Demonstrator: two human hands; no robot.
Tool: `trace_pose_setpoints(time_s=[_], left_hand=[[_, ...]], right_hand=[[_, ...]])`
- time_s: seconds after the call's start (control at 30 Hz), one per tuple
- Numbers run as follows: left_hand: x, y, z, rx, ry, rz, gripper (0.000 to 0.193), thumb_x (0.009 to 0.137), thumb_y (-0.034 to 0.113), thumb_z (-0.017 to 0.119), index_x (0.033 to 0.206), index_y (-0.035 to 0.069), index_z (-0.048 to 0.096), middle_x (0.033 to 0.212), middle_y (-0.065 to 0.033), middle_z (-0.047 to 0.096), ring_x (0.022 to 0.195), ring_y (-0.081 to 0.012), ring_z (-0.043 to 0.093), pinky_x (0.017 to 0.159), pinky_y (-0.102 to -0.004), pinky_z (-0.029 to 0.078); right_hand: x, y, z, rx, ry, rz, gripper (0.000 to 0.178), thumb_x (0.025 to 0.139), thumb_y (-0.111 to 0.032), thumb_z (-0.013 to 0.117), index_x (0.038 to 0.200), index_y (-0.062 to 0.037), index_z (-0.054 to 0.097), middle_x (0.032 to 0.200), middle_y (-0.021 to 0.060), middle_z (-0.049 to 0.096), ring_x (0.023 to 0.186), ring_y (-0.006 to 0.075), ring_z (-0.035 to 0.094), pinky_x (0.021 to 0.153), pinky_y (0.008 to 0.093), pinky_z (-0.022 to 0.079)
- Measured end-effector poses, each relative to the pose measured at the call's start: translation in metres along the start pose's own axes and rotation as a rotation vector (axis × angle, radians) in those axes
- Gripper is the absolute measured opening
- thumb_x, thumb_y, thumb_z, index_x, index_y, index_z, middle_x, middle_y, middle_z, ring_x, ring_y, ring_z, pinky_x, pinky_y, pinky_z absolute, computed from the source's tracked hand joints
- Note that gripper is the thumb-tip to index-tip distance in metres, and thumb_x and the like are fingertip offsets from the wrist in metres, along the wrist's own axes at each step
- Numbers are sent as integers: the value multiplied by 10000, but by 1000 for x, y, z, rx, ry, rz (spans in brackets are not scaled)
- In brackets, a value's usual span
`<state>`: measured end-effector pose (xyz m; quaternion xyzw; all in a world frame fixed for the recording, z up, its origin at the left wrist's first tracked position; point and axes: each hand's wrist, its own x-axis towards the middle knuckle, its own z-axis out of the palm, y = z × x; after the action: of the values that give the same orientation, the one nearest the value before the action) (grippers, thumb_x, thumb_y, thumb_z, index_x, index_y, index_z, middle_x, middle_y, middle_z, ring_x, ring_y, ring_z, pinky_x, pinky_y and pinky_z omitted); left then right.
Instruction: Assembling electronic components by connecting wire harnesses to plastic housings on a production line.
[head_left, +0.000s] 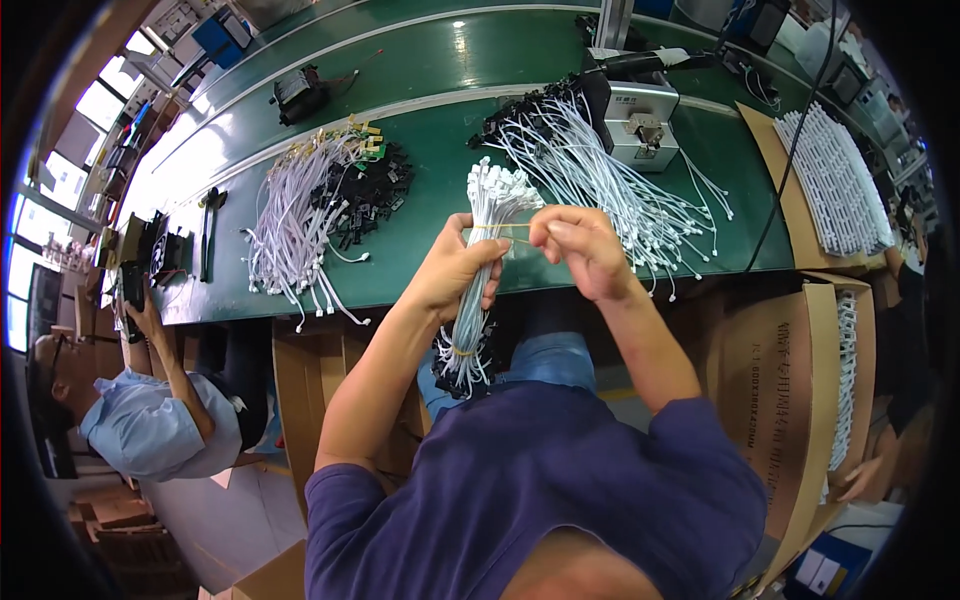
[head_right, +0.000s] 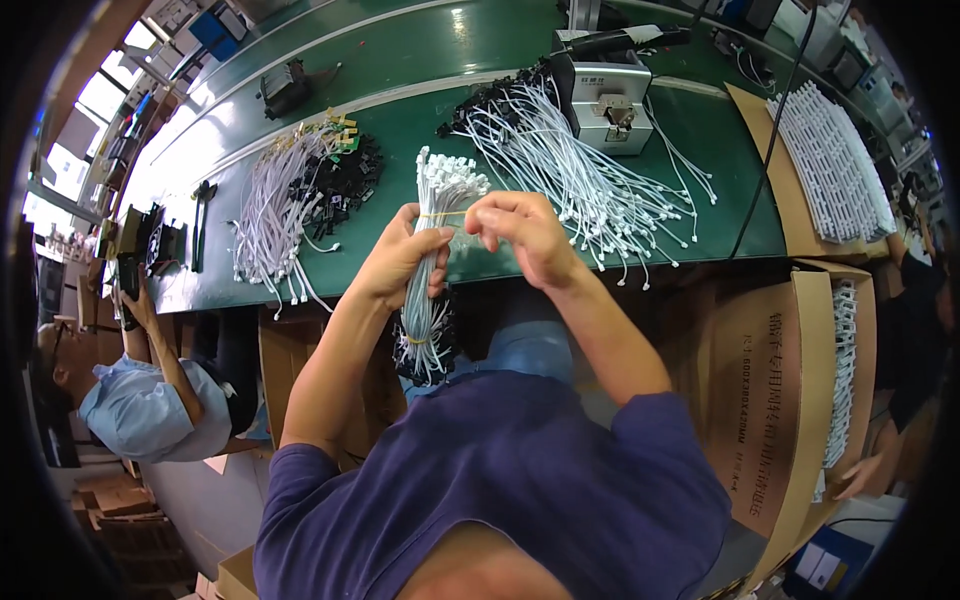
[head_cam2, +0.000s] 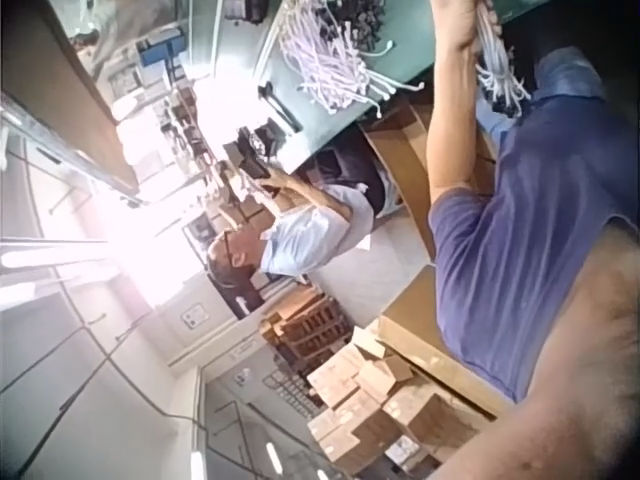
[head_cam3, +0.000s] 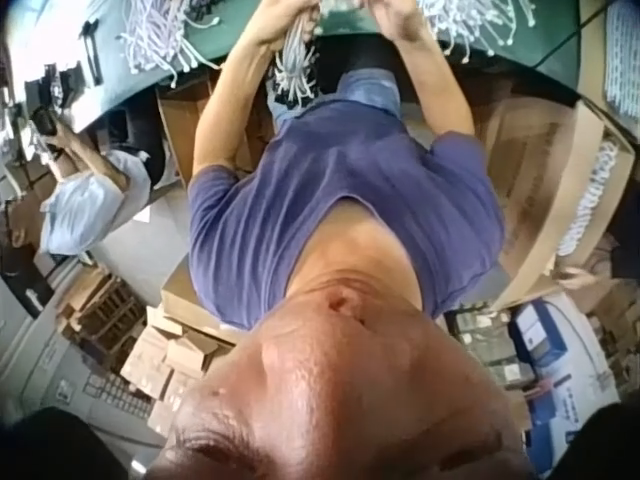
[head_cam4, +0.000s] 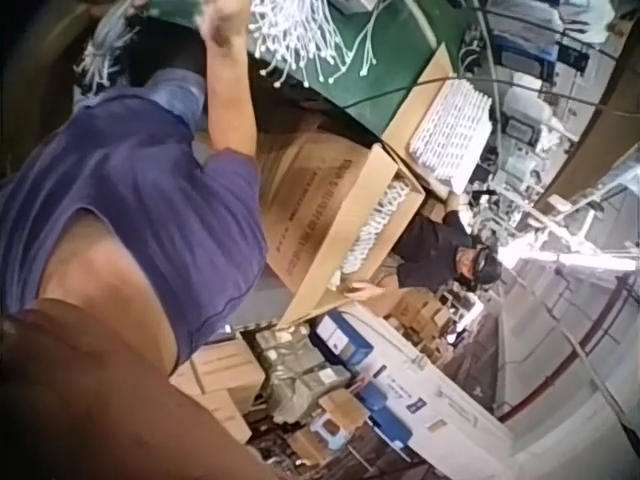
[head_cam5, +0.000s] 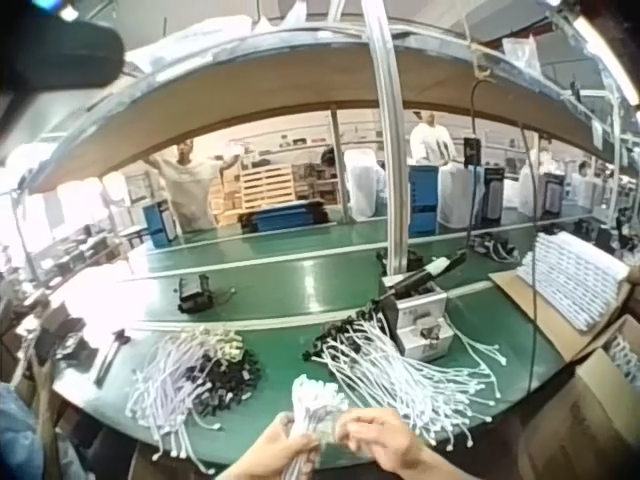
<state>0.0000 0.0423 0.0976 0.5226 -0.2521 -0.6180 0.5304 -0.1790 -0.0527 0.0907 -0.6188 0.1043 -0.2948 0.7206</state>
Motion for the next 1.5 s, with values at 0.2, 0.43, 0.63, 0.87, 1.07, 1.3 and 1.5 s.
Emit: trace_pose_setpoints(time_s=[0.2, 0.43, 0.63, 0.87, 1.07, 1.3, 1.5], left_hand=[[1, -19, 10, 83, -14, -34, 608, 833, 139, 699, 1236, 3, 264, 636, -74, 531, 423, -147, 512, 342, -289, 415], [-15, -37, 27, 289, -114, -45, 356, 862, 167, 672, 1064, -5, 434, 626, -50, 530, 429, -122, 504, 355, -269, 408], [-39, -26, 38, 755, -301, 73, 290, 840, 126, 619, 1099, 0, 585, 730, -82, 638, 542, -148, 578, 526, -310, 480], [-73, -46, -87, 277, -657, 381, 337, 780, 156, 699, 1058, 4, 587, 777, -120, 612, 688, -247, 604, 660, -404, 499], [-101, -40, -103, -454, -123, 374, 392, 780, 120, 714, 1070, -21, 492, 557, -85, 452, 396, -175, 434, 343, -301, 370], [-145, -27, -131, -347, 257, 529, 227, 867, 130, 628, 1013, -12, 528, 584, -37, 481, 396, -118, 458, 366, -263, 384], [-184, -68, -129, -440, 366, 509, 211, 821, 125, 698, 957, 11, 584, 612, -35, 533, 411, -107, 490, 371, -254, 400]], right_hand=[[-17, 18, 6, 1009, 198, -36, 276, 896, -136, 493, 947, 107, 611, 635, 32, 498, 705, 147, 484, 873, 367, 406], [-11, -41, -7, -43, 185, 176, 165, 857, -109, 619, 893, 48, 655, 638, -9, 546, 498, 44, 405, 512, 225, 390], [32, -31, -45, -429, -101, 483, 161, 862, -159, 625, 879, -9, 680, 633, -41, 528, 526, 34, 416, 441, 215, 305], [-32, 18, -70, 136, 88, 429, 182, 927, -217, 629, 873, -45, 598, 631, -47, 486, 519, 41, 434, 524, 211, 388], [-84, 116, -5, -214, -136, 363, 171, 903, -152, 637, 869, 15, 652, 909, 50, 581, 798, 113, 555, 763, 256, 458], [-90, 214, -5, 74, 146, 926, 180, 947, -172, 601, 1040, -20, 618, 786, 32, 638, 589, 88, 570, 512, 199, 438], [-13, 304, -64, -216, -229, 830, 192, 960, -152, 561, 1072, 2, 585, 915, 118, 634, 804, 190, 632, 703, 282, 538]])
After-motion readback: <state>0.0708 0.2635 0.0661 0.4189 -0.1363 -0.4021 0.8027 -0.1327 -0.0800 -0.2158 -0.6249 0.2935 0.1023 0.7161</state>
